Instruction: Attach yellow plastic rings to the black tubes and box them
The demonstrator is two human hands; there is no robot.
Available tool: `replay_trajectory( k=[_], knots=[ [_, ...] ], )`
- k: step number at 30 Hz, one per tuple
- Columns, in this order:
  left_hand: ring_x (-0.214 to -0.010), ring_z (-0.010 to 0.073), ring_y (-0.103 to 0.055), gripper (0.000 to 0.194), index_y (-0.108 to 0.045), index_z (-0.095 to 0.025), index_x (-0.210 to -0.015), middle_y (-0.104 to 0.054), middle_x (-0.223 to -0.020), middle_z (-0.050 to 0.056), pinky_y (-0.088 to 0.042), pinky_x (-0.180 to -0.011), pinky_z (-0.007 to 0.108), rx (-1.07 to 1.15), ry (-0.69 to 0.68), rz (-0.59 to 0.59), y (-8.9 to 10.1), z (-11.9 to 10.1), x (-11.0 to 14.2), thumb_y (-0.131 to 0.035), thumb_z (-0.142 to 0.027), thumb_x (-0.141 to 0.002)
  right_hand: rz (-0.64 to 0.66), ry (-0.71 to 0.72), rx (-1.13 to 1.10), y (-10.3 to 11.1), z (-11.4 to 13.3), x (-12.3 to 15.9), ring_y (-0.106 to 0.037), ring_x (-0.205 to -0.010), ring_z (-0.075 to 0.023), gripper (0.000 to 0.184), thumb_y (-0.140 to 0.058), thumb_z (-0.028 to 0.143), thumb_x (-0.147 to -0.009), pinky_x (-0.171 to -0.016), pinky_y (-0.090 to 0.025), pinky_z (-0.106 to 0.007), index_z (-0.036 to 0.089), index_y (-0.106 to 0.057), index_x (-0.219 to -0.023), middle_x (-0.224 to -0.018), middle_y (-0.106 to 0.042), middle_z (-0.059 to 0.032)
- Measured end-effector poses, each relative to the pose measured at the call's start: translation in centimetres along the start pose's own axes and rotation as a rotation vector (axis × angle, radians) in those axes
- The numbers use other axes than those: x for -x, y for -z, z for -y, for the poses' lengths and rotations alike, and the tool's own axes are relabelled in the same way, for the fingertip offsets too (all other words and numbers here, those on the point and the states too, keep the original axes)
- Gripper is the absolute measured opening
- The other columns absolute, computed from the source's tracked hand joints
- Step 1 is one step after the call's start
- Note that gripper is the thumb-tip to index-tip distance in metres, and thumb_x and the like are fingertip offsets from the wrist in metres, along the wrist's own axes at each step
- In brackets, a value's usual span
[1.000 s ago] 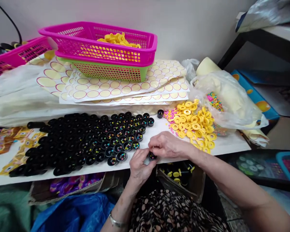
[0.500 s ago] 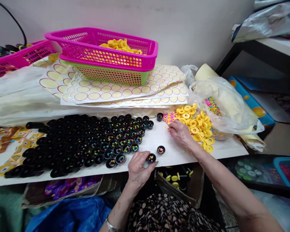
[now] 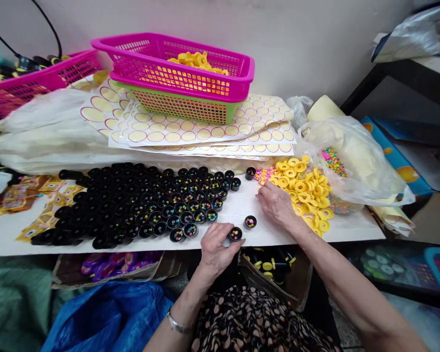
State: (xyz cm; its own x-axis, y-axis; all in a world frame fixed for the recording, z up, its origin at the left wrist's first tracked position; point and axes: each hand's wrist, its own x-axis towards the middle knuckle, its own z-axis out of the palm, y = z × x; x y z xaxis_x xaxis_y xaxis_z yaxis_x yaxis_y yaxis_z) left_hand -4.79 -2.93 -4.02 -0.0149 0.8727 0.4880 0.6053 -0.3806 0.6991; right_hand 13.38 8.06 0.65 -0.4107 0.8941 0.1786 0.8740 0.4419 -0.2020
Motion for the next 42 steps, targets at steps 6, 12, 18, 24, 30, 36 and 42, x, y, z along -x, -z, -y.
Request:
replay_trajectory(
  k=[6,12,18,24,30,36,42],
  knots=[
    [-0.071,0.0162,-0.055,0.028,-0.059,-0.017,-0.092,-0.064,-0.076,0.004,-0.048,-0.064,0.029,0.117,-0.023,0.009,1.3,-2.7,1.9,-0.069,-0.017,-0.065,0.01,0.336,-0.474,3.1,5.5,6.0,-0.049,-0.074,-0.015,0.021,-0.038,0.017,-0.089,-0.067,-0.038,-0.027,0.016,-0.056,-0.079,-0.078,-0.053,-0.0051],
    [-0.073,0.0172,-0.055,0.034,-0.058,-0.018,-0.095,-0.063,-0.078,0.005,-0.049,-0.063,0.03,0.232,-0.049,0.116,1.2,-4.0,3.3,-0.059,-0.004,-0.064,0.059,0.301,-0.358,1.4,7.3,10.4,-0.046,-0.07,-0.0179,0.018,-0.041,0.015,-0.084,-0.062,-0.036,-0.032,0.016,-0.058,-0.078,-0.075,-0.054,-0.0062],
    [-0.077,0.0179,-0.056,0.039,-0.057,-0.016,-0.1,-0.063,-0.083,0.007,-0.05,-0.065,0.03,0.249,-0.126,0.145,-0.1,-3.8,2.5,-0.06,-0.001,-0.063,0.061,0.239,-0.504,2.0,5.7,10.6,-0.047,-0.071,-0.016,0.018,-0.042,0.015,-0.085,-0.062,-0.038,-0.029,0.017,-0.059,-0.077,-0.075,-0.052,-0.0047],
    [-0.075,0.0169,-0.056,0.038,-0.057,-0.017,-0.101,-0.063,-0.081,0.006,-0.05,-0.063,0.03,0.265,-0.145,0.116,-1.2,-5.1,1.0,-0.066,-0.006,-0.066,-0.078,0.006,-1.016,2.6,5.0,10.6,-0.049,-0.067,-0.0111,0.011,-0.051,0.016,-0.083,-0.059,-0.042,-0.023,0.019,-0.06,-0.078,-0.073,-0.049,-0.0007],
    [-0.074,0.0166,-0.056,0.033,-0.059,-0.017,-0.095,-0.064,-0.08,0.006,-0.05,-0.064,0.03,0.238,-0.11,0.122,-1.8,-6.0,-0.1,-0.07,-0.011,-0.065,-0.393,-0.228,-0.688,2.8,0.3,10.4,-0.05,-0.077,-0.0159,0.012,-0.048,0.016,-0.084,-0.069,-0.041,-0.029,0.02,-0.06,-0.084,-0.08,-0.054,-0.0039],
    [-0.071,0.0166,-0.057,0.026,-0.061,-0.016,-0.09,-0.063,-0.076,0.006,-0.05,-0.062,0.03,0.182,-0.03,0.177,-3.1,-6.4,0.2,-0.071,-0.021,-0.066,-0.093,-0.12,-0.097,1.0,-3.8,9.9,-0.041,-0.077,-0.0199,0.018,-0.047,0.016,-0.082,-0.07,-0.033,-0.033,0.02,-0.063,-0.074,-0.079,-0.055,-0.0054],
    [-0.074,0.0174,-0.057,0.027,-0.063,-0.017,-0.09,-0.064,-0.078,0.006,-0.05,-0.066,0.032,0.185,0.008,0.201,-3.7,-6.1,0.6,-0.071,-0.024,-0.066,0.023,-0.002,0.054,0.5,-3.6,9.8,-0.039,-0.08,-0.0214,0.02,-0.043,0.007,-0.077,-0.069,-0.029,-0.034,0.017,-0.061,-0.074,-0.083,-0.055,-0.0082]
  ],
)
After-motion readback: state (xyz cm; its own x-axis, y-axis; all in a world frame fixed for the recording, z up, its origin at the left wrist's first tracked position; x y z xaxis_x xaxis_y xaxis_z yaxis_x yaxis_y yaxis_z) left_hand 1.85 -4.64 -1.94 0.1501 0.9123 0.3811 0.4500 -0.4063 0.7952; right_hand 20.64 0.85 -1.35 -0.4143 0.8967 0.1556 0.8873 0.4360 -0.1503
